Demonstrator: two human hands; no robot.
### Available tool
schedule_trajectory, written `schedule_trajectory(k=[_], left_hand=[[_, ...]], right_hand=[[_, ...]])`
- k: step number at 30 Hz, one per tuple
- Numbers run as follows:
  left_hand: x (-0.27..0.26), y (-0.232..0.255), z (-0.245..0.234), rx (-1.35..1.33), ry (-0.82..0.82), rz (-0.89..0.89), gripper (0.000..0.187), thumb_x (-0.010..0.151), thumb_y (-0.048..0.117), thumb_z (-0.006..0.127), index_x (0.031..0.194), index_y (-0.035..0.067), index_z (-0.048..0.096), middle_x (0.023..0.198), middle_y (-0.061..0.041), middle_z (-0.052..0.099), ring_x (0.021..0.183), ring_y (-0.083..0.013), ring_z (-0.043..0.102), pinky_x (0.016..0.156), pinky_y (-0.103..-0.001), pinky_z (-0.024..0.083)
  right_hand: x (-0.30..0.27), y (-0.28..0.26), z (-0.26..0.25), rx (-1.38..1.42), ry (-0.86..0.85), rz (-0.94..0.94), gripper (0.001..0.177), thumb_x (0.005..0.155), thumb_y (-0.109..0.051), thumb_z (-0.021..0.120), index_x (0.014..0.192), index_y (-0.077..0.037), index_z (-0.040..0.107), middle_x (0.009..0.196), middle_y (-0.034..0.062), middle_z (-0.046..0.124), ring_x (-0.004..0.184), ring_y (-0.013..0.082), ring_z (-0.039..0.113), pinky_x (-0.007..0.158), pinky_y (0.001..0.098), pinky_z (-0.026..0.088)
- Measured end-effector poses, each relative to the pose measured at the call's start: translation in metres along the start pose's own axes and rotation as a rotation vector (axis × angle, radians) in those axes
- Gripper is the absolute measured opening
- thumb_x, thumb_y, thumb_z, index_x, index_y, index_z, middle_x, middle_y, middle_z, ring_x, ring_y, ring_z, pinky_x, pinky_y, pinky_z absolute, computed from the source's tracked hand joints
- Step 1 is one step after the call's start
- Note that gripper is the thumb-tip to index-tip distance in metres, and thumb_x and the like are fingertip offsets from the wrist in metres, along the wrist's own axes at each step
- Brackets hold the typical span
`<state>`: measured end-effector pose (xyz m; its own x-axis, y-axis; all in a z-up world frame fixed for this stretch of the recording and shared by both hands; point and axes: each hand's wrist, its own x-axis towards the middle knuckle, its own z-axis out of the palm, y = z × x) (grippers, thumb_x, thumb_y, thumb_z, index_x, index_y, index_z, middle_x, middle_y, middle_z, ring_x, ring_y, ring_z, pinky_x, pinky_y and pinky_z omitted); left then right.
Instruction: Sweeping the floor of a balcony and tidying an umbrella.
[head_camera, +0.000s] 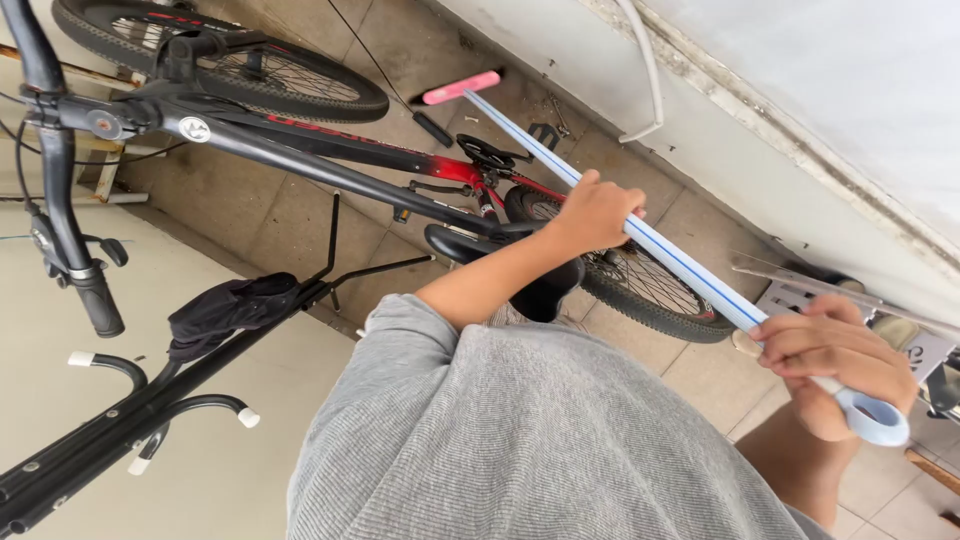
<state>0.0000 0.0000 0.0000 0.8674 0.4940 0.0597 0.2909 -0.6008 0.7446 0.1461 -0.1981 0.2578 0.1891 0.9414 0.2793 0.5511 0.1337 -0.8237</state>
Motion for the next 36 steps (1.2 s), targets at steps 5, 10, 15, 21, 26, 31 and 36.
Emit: schedule_trajectory(k=[5,10,15,21,26,31,36], left_hand=[[-0.018,-0.103,0.002,0.208,0.142,-0.153,0.007,0.08,0.025,0.074,0.079,0.022,0.068,0.076,0.0,0.069,0.086,-0.0258,0.067,0.09,-0.056,0.035],[-0.007,-0.13,0.038,0.279,-0.066,-0.287,0.006,0.081,0.021,0.076,0.083,0.023,0.071,0.09,-0.001,0.067,0.105,-0.0293,0.062,0.11,-0.074,0.02],[0.031,-0.014,0.091,0.007,-0.27,-0.216,0.013,0.079,0.021,0.076,0.088,0.029,0.073,0.095,0.001,0.073,0.11,-0.0292,0.063,0.111,-0.074,0.019],[0.068,0.087,0.1,-0.079,-0.1,-0.009,0.016,0.076,0.018,0.076,0.089,0.026,0.071,0.082,0.007,0.075,0.089,-0.0203,0.07,0.101,-0.057,0.035],[0.057,0.108,0.057,-0.052,0.08,0.139,0.013,0.091,0.031,0.075,0.09,0.021,0.067,0.079,0.005,0.071,0.078,-0.0177,0.066,0.085,-0.04,0.037],[0.055,0.011,0.059,-0.102,0.44,0.203,0.006,0.093,0.025,0.072,0.094,0.02,0.07,0.087,0.005,0.074,0.079,-0.0168,0.065,0.086,-0.04,0.039],[0.071,-0.054,0.069,-0.227,0.49,-0.015,0.007,0.096,0.017,0.076,0.093,0.017,0.07,0.08,0.0,0.071,0.08,-0.02,0.062,0.082,-0.039,0.046]], right_hand=[[0.005,0.09,0.091,0.259,-0.163,-0.063,0.006,0.088,-0.009,0.061,0.086,-0.006,0.066,0.09,0.0061,0.07,0.1,0.0278,0.072,0.109,0.0488,0.051],[-0.029,0.122,0.105,0.453,-0.08,0.066,0.006,0.086,-0.004,0.06,0.09,-0.001,0.062,0.092,0.0138,0.068,0.098,0.0327,0.067,0.099,0.0465,0.053],[-0.074,0.093,0.014,0.263,0.168,0.169,0.011,0.091,-0.003,0.059,0.086,0.004,0.065,0.081,0.0137,0.069,0.088,0.0315,0.071,0.085,0.0343,0.045],[-0.117,0.09,-0.075,0.393,0.48,0.078,0.011,0.098,-0.012,0.056,0.097,-0.001,0.055,0.073,0.0166,0.063,0.063,0.0235,0.063,0.07,0.0379,0.049],[-0.14,0.104,-0.082,0.507,0.649,-0.107,0.025,0.099,-0.032,0.049,0.109,-0.012,0.057,0.066,0.0065,0.055,0.061,0.0197,0.06,0.081,0.0466,0.054],[-0.011,0.086,-0.008,0.611,0.507,-0.39,0.021,0.098,-0.029,0.063,0.087,-0.014,0.054,0.072,0.0034,0.05,0.056,0.0139,0.057,0.059,0.0342,0.053],[0.049,0.117,-0.002,0.859,0.049,-0.336,0.052,0.1,-0.028,0.061,0.055,-0.009,0.043,0.049,-0.001,0.042,0.038,0.0119,0.04,0.04,0.0259,0.03]])
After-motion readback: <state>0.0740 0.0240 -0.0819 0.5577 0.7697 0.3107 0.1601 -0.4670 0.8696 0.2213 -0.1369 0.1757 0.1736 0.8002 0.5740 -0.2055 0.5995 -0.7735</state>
